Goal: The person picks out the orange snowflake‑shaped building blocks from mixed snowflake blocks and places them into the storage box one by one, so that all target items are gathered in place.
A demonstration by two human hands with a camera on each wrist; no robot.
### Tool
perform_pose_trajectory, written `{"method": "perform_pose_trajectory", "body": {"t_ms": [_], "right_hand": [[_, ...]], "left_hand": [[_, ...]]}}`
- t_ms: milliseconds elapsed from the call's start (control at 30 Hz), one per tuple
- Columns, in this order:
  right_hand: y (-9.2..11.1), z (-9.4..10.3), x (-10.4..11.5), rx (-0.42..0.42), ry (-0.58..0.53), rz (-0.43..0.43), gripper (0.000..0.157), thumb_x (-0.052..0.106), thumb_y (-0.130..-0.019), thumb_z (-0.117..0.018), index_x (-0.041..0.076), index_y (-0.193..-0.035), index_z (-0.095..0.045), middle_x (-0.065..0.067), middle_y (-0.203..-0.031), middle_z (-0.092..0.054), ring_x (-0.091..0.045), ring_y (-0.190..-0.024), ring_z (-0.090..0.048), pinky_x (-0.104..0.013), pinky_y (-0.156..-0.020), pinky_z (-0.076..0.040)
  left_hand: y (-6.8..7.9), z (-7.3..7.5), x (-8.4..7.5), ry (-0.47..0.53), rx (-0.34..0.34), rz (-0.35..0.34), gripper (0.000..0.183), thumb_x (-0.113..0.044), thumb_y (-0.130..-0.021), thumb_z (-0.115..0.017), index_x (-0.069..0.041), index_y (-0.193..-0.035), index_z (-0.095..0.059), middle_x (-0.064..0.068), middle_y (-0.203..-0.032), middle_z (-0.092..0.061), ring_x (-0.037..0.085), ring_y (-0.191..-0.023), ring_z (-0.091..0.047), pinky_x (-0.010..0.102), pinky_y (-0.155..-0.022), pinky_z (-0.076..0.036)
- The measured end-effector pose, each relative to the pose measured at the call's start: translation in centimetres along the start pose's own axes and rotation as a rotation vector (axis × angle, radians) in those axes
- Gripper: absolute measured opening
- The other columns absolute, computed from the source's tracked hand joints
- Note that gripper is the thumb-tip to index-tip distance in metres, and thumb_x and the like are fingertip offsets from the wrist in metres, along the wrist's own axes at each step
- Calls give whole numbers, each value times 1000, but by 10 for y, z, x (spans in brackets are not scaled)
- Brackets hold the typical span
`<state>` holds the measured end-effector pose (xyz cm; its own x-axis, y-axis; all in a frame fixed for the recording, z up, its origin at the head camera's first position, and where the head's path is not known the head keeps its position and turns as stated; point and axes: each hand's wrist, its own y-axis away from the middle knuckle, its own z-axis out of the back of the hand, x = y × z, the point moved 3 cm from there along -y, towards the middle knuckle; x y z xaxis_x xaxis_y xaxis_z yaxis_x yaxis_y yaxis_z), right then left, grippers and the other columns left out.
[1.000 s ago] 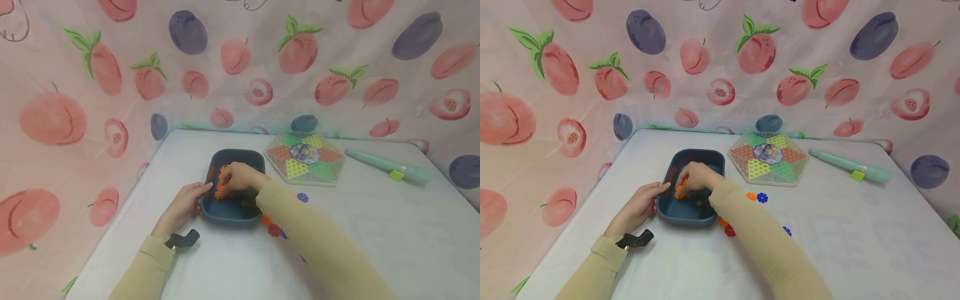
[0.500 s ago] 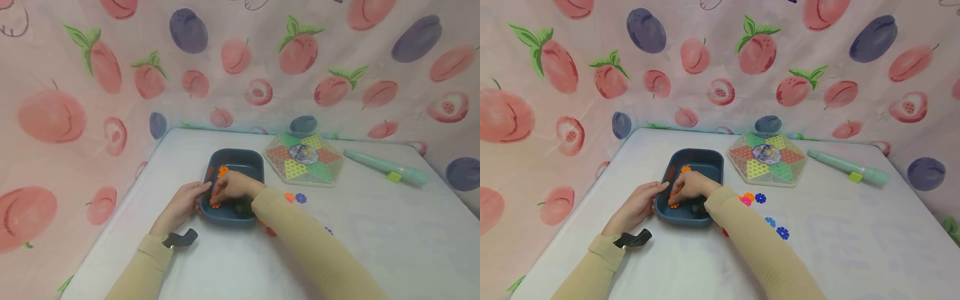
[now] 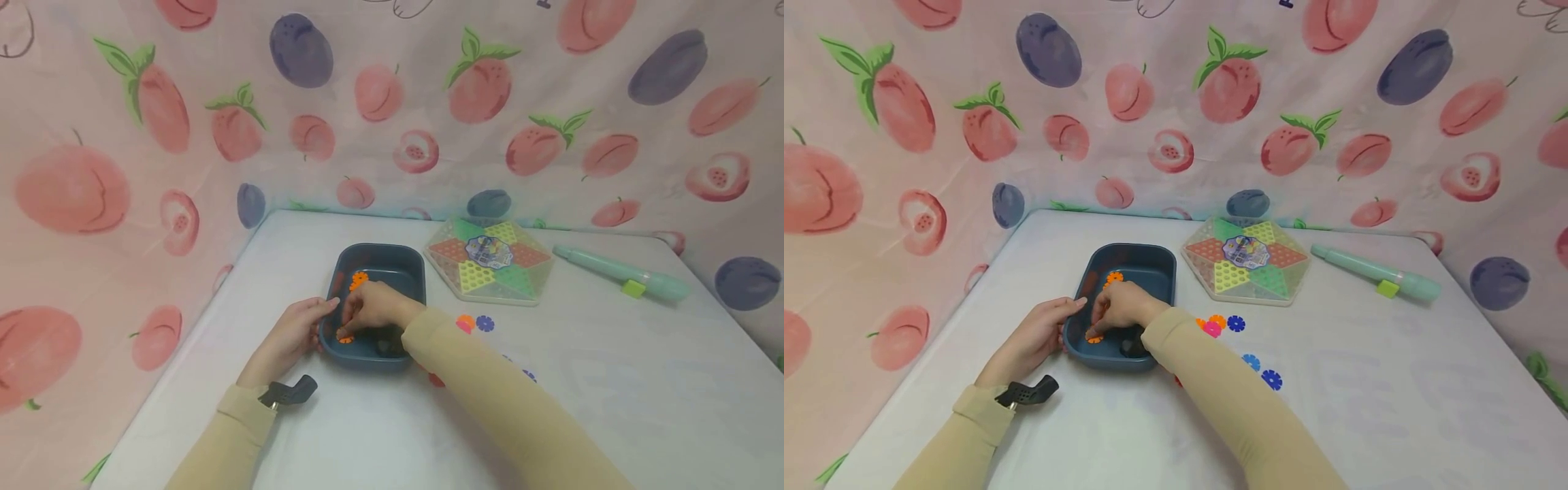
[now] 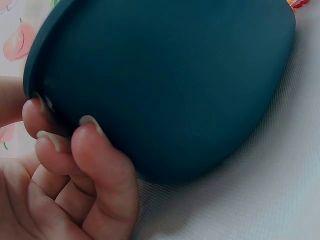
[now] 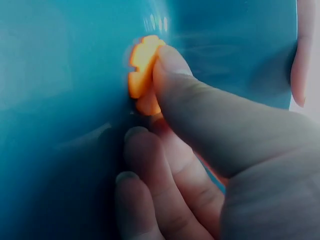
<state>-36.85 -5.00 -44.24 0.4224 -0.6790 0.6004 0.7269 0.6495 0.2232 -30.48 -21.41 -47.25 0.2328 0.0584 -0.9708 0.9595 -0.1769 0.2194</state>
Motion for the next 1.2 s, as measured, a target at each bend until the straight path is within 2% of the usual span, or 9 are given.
{"method": "perform_pose_trajectory", "body": {"t_ms": [333, 567, 767, 1200], "right_hand": [[-2, -1, -1, -6, 18, -3, 22, 40, -81, -89, 23, -78, -74, 9, -73, -70, -13, -78, -59, -27, -71, -48], [-1, -1, -2, 0, 14, -13, 21, 38, -83, -88, 23, -80, -74, 8, -72, -69, -13, -75, -60, -27, -70, -48], [1, -1, 0, -12, 20, 8, 22, 38, -81, -89, 23, -77, -74, 9, -70, -69, -11, -76, -59, -25, -69, -47], [-1, -2, -4, -10, 19, 3, 22, 40, -82, -88, 24, -77, -74, 10, -72, -69, -12, -79, -58, -26, -70, -47]], "left_hand": [[1, 1, 1, -35, -27, 0, 38, -36, -100, -68, 1, -94, -59, 1, -67, -50, 14, -58, -49, 27, -55, -47], [1, 1, 2, -41, -17, -4, 39, -35, -102, -66, 3, -98, -58, 6, -73, -57, 16, -59, -51, 27, -56, -47], [1, 0, 2, -47, -9, 1, 41, -37, -102, -65, 3, -105, -59, 7, -72, -56, 17, -59, -50, 28, -56, -46], [0, 1, 2, -51, -12, 8, 41, -37, -102, -65, 3, -104, -59, 7, -73, -58, 17, -58, -50, 27, -56, -46]]}}
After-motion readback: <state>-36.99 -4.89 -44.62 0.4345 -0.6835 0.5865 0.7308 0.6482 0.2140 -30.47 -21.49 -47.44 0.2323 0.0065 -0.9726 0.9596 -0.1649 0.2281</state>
